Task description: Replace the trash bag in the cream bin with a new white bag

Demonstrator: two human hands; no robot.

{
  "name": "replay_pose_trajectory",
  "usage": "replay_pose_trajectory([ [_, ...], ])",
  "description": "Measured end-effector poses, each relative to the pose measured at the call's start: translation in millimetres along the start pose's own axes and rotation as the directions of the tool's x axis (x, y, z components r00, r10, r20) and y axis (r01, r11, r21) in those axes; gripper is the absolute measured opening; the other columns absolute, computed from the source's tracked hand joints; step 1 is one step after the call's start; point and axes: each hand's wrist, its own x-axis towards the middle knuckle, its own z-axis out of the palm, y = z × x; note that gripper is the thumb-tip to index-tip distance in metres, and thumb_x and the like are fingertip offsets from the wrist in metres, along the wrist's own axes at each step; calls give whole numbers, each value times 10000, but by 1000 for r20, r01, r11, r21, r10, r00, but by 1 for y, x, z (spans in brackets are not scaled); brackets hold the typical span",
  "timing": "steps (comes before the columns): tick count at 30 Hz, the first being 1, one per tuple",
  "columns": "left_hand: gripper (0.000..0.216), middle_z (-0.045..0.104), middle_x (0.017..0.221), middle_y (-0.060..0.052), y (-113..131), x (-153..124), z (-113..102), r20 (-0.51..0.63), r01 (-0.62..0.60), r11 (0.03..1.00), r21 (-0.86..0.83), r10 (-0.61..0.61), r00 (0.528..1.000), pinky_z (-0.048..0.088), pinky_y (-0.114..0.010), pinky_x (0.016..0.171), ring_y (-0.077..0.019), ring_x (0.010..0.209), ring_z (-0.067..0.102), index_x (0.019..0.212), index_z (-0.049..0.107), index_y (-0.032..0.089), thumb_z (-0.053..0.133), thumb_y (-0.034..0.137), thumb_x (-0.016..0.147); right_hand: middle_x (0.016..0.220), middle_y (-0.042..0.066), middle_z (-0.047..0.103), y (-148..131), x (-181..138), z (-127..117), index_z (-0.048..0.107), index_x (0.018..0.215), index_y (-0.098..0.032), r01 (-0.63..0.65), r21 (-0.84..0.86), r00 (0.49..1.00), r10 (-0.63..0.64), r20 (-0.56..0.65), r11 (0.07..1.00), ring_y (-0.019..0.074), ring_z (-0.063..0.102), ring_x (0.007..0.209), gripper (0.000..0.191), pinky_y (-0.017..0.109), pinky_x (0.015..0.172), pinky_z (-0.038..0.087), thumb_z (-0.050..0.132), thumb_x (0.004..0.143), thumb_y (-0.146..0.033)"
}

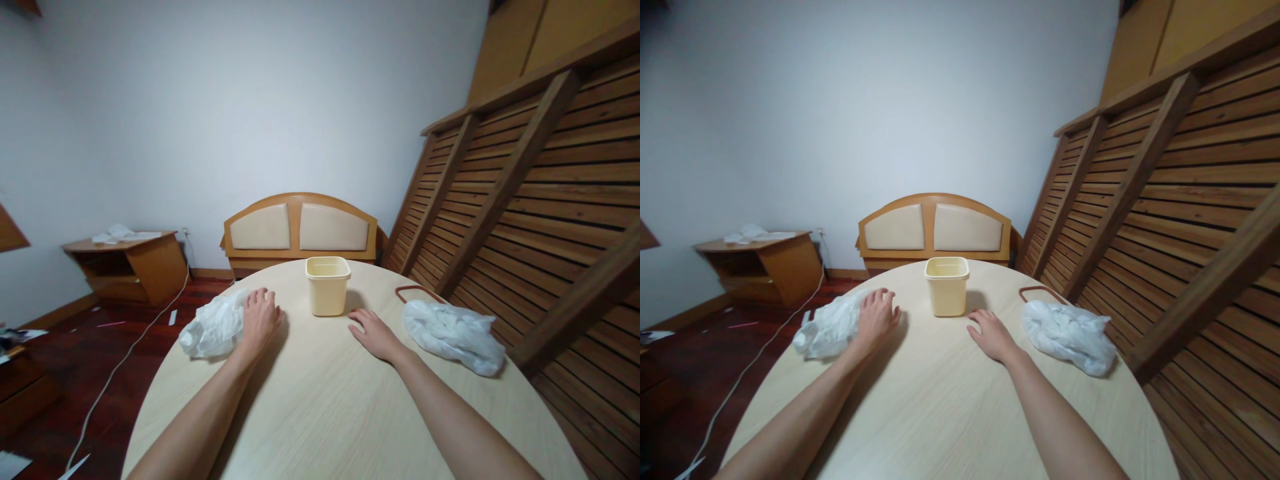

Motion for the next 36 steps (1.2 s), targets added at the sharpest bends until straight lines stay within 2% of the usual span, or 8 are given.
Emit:
replay_pose_trajectory([
  [3,370,460,1449,-208,-20,0,1,-29,130,973,192,-127,992,285,-572,1095,-414,1321,394,1206,617,128,484,282,897,1266,125,654,1,-1,-1,655,1237,-175,3,8,1000,-3,2,1000,248,565,1223,323,402,1070,428,527,962,-287],
  [9,397,461,1427,-243,-28,2,2,185,246,948,203,-284,941,482,-548,862,-440,1191,528,1252,612,146,406,190,916,1249,127,655,0,0,-2,651,1220,-150,0,10,1000,-1,16,1000,239,564,1217,313,377,1078,414,530,963,-281],
  [15,405,576,1277,-216,-11,10,8,311,119,986,116,-149,939,509,-404,842,-332,1114,608,1186,640,132,337,105,920,1268,145,658,-3,3,-12,647,1242,-135,5,-4,996,-5,94,1000,239,585,1211,342,378,1066,423,520,961,-284],
  [21,430,671,1276,-154,15,29,7,455,-74,995,-60,94,886,487,-354,936,-285,1152,649,1251,630,188,502,115,846,1153,84,740,-6,17,-35,715,1121,-193,-50,-30,981,55,186,998,212,681,1039,281,307,921,492,638,865,-281],
  [25,630,682,1322,-105,22,35,3,521,-150,976,-160,212,827,503,-353,937,-311,1169,662,1341,589,249,640,121,727,937,99,747,-16,33,-56,705,936,-182,-235,-112,971,237,11,966,245,684,867,194,344,788,496,575,899,-321],
  [27,673,684,1322,-103,23,34,1,538,-165,969,-184,240,808,516,-382,921,-336,1156,672,1348,586,268,669,134,694,1061,141,710,-28,41,-67,667,1008,-168,-276,-129,956,259,-137,952,273,658,966,239,380,837,484,487,944,-311],
  [32,705,698,1304,-44,25,30,-5,557,-243,940,-240,338,759,518,-363,957,-302,1179,666,1304,607,348,726,155,636,1315,109,609,-59,51,-75,593,1237,-199,-117,-130,935,65,-348,985,252,539,1232,308,365,1038,434,463,964,-261],
  [36,794,608,1425,-49,29,28,-13,536,-316,917,-245,400,743,478,-328,1044,-277,1246,620,1335,582,336,820,197,590,1402,119,578,-63,53,-59,612,1299,-189,46,-175,923,-109,-370,984,272,473,1317,372,436,1107,410,464,958,-207],
])
